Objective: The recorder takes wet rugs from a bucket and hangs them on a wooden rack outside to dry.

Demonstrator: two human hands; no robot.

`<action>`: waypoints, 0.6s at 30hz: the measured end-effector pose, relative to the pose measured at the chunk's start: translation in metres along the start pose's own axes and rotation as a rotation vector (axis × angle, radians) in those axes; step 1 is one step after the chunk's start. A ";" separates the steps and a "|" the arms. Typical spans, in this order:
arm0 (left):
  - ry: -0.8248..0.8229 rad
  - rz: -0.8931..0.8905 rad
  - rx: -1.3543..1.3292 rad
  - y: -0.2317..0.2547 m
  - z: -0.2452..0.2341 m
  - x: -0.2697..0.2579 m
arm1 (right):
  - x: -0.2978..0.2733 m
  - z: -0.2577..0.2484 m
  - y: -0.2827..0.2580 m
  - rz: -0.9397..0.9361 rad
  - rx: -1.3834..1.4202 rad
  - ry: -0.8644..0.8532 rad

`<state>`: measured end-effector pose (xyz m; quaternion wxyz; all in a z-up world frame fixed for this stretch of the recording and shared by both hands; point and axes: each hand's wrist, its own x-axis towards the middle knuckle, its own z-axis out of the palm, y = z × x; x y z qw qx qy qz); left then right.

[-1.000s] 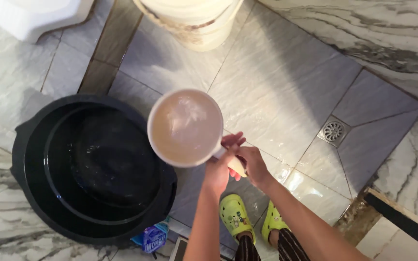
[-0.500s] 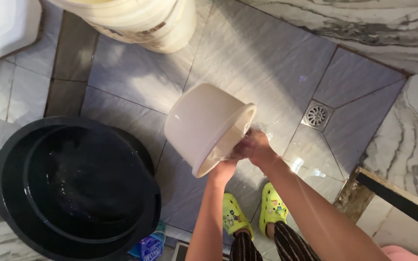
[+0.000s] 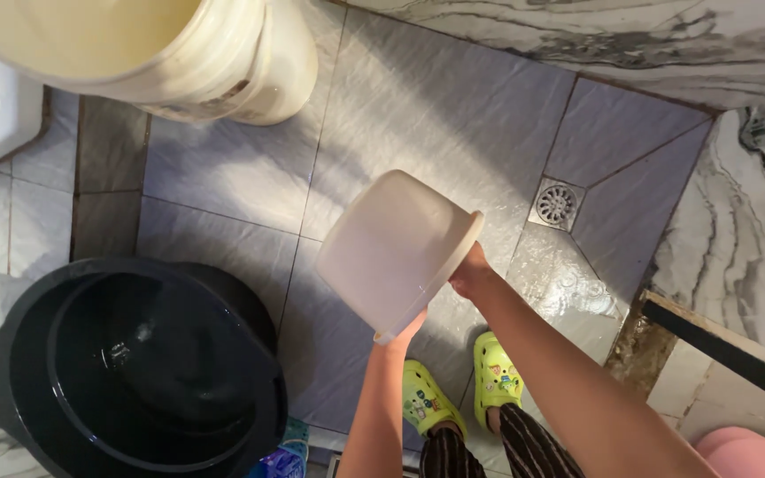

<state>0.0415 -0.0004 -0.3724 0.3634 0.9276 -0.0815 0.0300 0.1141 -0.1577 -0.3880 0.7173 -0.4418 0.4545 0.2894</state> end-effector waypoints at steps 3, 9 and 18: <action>-0.056 -0.087 -0.158 0.009 -0.002 -0.002 | 0.019 -0.016 0.018 -0.095 0.191 -0.174; -0.228 -0.372 -0.628 0.038 -0.001 0.008 | -0.020 -0.027 -0.004 -0.126 0.311 -0.161; -0.399 -0.256 -0.881 0.122 0.024 0.032 | -0.069 -0.096 -0.023 -0.206 0.534 -0.111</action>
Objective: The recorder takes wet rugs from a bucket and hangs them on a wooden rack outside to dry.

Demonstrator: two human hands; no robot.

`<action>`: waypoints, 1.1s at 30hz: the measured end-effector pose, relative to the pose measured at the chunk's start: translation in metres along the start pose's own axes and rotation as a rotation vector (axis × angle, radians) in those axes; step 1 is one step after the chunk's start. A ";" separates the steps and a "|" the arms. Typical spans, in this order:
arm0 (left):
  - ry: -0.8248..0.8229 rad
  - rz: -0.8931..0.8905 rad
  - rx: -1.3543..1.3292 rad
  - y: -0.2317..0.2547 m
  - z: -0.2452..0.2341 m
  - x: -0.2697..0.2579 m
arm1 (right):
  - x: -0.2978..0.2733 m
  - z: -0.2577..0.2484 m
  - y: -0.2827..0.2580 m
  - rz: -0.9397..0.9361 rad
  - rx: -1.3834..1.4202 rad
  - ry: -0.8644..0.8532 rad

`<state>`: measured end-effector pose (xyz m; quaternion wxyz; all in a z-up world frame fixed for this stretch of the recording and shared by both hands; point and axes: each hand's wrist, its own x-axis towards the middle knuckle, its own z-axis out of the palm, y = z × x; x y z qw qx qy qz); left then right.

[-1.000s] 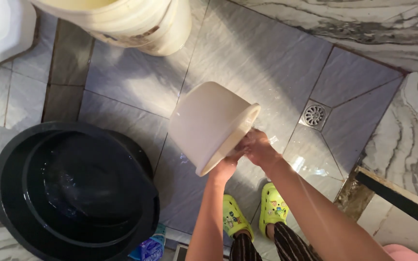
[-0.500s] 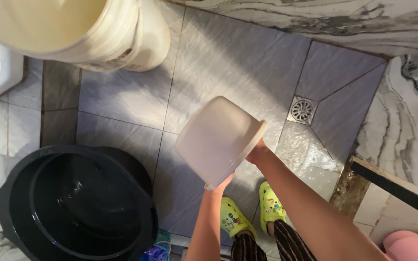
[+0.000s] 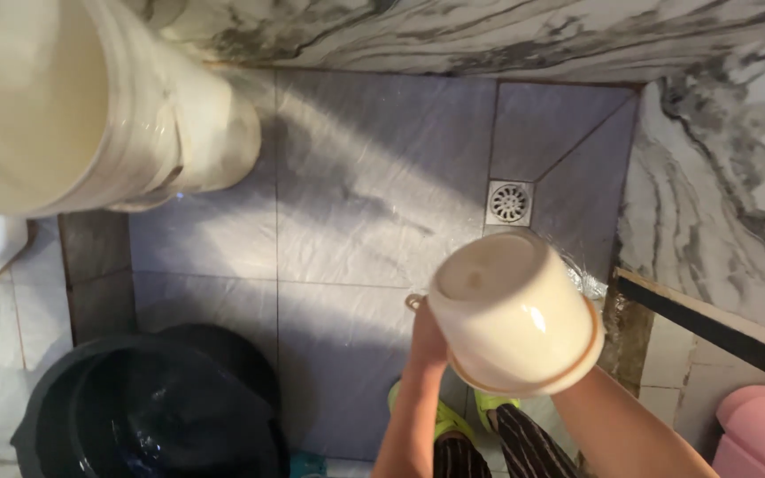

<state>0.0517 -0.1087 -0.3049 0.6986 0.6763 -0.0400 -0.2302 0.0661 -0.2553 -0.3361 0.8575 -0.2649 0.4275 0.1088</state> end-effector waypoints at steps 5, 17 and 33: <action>-0.106 0.214 0.701 0.009 0.056 0.031 | -0.023 -0.028 -0.037 -0.071 0.110 0.027; 0.180 0.031 0.160 0.065 0.094 0.038 | -0.042 -0.078 -0.080 -0.212 0.339 0.026; 0.490 -0.170 -0.018 0.232 0.041 -0.022 | -0.110 0.105 -0.104 -0.485 -1.715 0.142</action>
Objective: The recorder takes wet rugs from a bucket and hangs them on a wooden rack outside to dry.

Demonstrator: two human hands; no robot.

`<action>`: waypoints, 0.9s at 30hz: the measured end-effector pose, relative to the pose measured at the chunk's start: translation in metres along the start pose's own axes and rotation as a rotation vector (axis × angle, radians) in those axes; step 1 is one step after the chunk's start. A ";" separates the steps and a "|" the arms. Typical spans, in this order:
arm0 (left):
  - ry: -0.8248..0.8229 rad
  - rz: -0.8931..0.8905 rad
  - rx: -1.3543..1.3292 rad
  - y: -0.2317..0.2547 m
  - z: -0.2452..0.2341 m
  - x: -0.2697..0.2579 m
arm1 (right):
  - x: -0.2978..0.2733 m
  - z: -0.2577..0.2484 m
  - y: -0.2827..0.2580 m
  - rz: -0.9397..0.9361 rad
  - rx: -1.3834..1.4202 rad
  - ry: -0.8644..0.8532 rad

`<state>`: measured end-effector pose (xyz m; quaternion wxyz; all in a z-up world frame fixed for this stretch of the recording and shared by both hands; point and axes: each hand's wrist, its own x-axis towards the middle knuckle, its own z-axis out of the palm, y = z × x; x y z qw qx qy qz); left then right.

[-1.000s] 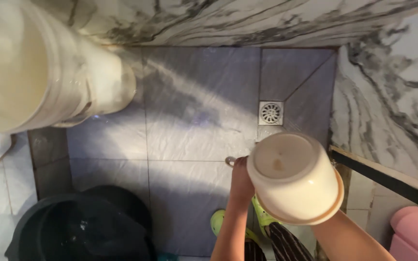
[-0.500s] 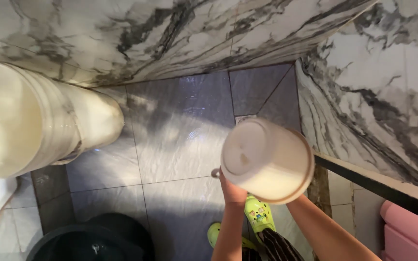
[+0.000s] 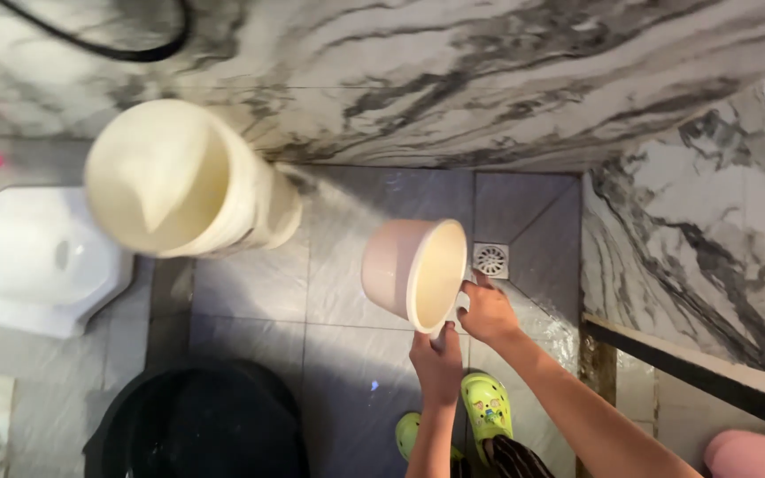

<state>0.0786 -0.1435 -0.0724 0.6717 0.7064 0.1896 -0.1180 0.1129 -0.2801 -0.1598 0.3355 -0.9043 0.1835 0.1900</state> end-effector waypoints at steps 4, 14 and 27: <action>0.172 -0.050 0.003 -0.029 -0.035 -0.004 | -0.001 0.012 -0.038 -0.019 0.082 -0.102; 0.466 0.092 0.379 0.006 -0.143 -0.049 | -0.055 0.042 -0.195 -0.193 -0.591 -0.267; 0.717 -0.200 0.309 -0.030 -0.280 -0.129 | -0.138 0.129 -0.271 -0.168 -0.091 -0.462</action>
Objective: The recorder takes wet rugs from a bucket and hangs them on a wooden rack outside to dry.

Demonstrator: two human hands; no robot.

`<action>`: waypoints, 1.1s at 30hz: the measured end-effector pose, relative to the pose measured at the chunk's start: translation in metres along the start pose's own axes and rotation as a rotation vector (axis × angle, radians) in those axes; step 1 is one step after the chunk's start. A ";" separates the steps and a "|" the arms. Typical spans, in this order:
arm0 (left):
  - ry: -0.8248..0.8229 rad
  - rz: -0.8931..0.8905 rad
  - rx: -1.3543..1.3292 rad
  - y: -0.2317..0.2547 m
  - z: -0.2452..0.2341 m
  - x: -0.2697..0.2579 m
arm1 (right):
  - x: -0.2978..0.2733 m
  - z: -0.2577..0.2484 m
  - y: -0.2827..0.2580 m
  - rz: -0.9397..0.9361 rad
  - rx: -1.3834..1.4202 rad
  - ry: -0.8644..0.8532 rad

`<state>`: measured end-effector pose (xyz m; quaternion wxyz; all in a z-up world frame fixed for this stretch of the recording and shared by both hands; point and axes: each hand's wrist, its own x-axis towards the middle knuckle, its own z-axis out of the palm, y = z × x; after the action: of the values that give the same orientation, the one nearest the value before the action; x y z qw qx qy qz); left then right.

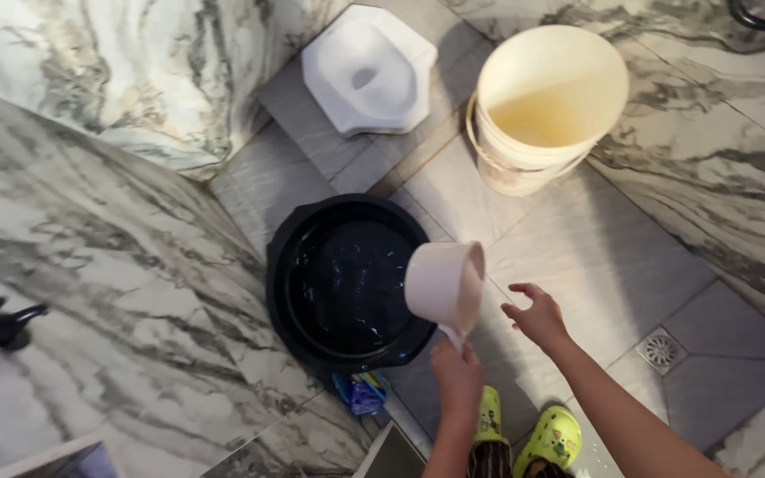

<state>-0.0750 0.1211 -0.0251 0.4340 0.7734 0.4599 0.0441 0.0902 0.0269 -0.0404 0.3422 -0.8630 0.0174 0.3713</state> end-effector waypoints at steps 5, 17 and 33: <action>0.054 -0.112 0.192 0.031 -0.063 0.049 | -0.009 0.009 -0.023 -0.071 0.256 0.007; -0.330 0.603 -0.218 0.157 0.006 -0.015 | -0.134 -0.175 -0.013 -0.008 0.488 0.073; -1.585 0.388 -0.540 0.355 0.077 -0.327 | -0.456 -0.358 0.149 -0.140 0.326 1.023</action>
<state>0.0127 -0.2434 0.2886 0.7811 0.5113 -0.1455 -0.3276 -0.0574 -0.4055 0.3461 0.4436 -0.8683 0.1818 -0.1274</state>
